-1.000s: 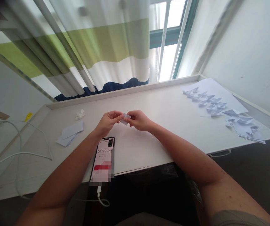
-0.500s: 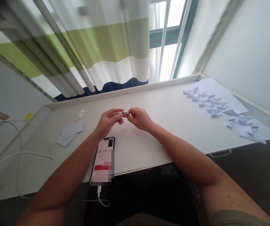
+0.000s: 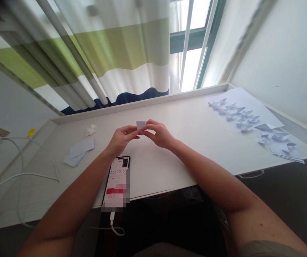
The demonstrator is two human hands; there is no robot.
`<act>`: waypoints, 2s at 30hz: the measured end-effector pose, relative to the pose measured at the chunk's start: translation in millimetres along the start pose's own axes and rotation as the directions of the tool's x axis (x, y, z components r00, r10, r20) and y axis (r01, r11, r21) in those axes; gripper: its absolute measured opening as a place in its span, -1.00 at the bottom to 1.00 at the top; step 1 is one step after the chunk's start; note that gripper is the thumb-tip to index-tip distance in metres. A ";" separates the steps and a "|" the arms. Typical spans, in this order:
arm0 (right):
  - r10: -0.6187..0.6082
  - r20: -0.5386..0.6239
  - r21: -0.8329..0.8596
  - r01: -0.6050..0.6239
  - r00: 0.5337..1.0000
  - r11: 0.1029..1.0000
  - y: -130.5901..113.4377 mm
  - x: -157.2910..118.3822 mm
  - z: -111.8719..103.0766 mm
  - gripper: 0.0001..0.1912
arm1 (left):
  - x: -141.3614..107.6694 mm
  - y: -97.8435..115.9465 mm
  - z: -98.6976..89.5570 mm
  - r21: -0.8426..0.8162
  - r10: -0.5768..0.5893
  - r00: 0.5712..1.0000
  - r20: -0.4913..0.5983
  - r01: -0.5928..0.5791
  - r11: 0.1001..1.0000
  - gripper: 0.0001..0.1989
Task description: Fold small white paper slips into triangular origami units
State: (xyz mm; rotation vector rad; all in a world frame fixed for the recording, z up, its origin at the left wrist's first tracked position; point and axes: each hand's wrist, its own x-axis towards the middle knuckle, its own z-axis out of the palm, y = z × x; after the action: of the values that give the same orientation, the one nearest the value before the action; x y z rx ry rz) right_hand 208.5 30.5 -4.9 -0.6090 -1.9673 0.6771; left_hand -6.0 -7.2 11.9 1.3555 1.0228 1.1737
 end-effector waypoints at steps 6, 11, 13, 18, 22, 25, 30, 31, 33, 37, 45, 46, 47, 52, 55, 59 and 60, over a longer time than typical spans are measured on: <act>0.142 -0.097 0.116 -0.130 0.985 0.985 -1.2 -1.2 6.6 -0.63 | -1.1 -0.7 3.4 0.029 0.039 0.997 0.060 -0.041 0.999 -0.58; 0.256 -0.108 0.215 -0.229 0.960 0.949 -2.1 -1.1 11.8 -0.59 | -2.8 0.8 5.7 0.045 0.033 0.997 0.075 -0.036 0.998 -0.56; 0.266 -0.109 0.256 -0.231 0.958 0.939 -0.8 -0.4 13.3 -0.57 | -3.3 1.0 6.4 0.054 0.026 0.998 0.063 -0.029 0.998 -0.58; 0.256 -0.121 0.351 -0.200 0.959 0.915 3.2 0.5 13.8 -0.47 | -3.8 0.6 7.2 0.053 0.005 0.997 0.079 -0.009 0.999 -0.60; 0.263 -0.113 0.380 -0.203 0.958 0.902 3.4 0.5 11.8 -0.40 | -3.6 0.5 8.1 0.010 -0.012 0.995 0.097 0.011 1.000 -0.60; 0.282 -0.078 0.412 -0.227 0.956 0.882 3.0 1.5 10.8 -0.43 | -3.4 1.5 7.8 -0.017 -0.018 0.995 0.098 0.020 1.000 -0.60; 0.316 0.013 0.505 -0.279 0.949 0.817 1.1 4.1 7.3 -0.46 | -2.1 1.8 4.4 -0.060 -0.026 0.997 0.078 0.031 0.998 -0.57; 0.315 0.033 0.497 -0.289 0.948 0.818 0.5 4.4 6.1 -0.48 | -1.7 1.3 4.0 -0.060 -0.020 0.997 0.074 0.025 0.998 -0.57; 0.314 0.069 0.476 -0.308 0.947 0.824 -0.5 4.8 4.1 -0.50 | -1.2 0.2 4.1 -0.034 0.003 0.998 0.069 -0.001 0.999 -0.60; 0.330 0.044 0.438 -0.315 0.943 0.842 -1.5 4.7 3.2 -0.46 | -1.4 -1.0 7.3 0.074 0.081 0.994 0.068 -0.086 0.994 -0.65; 0.375 -0.028 0.398 -0.334 0.927 0.854 -0.9 3.7 8.4 -0.41 | -4.0 -1.8 10.0 0.161 0.122 0.990 0.072 -0.132 0.978 -0.62; 0.378 -0.028 0.395 -0.337 0.925 0.855 -1.3 3.5 8.9 -0.40 | -4.0 -2.1 9.7 0.157 0.115 0.991 0.070 -0.125 0.980 -0.60; 0.381 -0.025 0.395 -0.341 0.924 0.853 -1.6 3.2 9.3 -0.40 | -3.9 -2.4 9.3 0.153 0.106 0.992 0.071 -0.116 0.981 -0.59; 0.409 -0.031 0.397 -0.364 0.912 0.843 -1.5 1.8 12.4 -0.39 | -1.9 -6.3 7.9 0.123 0.061 0.995 0.084 -0.071 0.990 -0.52; 0.418 -0.051 0.372 -0.371 0.907 0.851 -0.7 1.6 13.1 -0.36 | -0.8 -8.7 8.5 0.096 0.040 0.996 0.077 -0.047 0.994 -0.49; 0.421 -0.014 0.390 -0.382 0.907 0.838 -0.6 2.7 9.9 -0.36 | -1.1 -7.1 9.1 0.055 0.018 0.997 0.080 -0.023 0.998 -0.48; 0.421 0.009 0.411 -0.387 0.907 0.825 -0.7 3.2 8.5 -0.36 | -1.4 -6.0 8.9 0.049 0.012 0.997 0.082 -0.016 0.999 -0.49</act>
State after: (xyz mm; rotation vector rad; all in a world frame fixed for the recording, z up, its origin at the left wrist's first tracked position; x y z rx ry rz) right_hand 199.4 30.3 -5.9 -0.7873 -1.5586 1.2680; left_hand 2.6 -9.4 5.8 1.4398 0.9914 1.1003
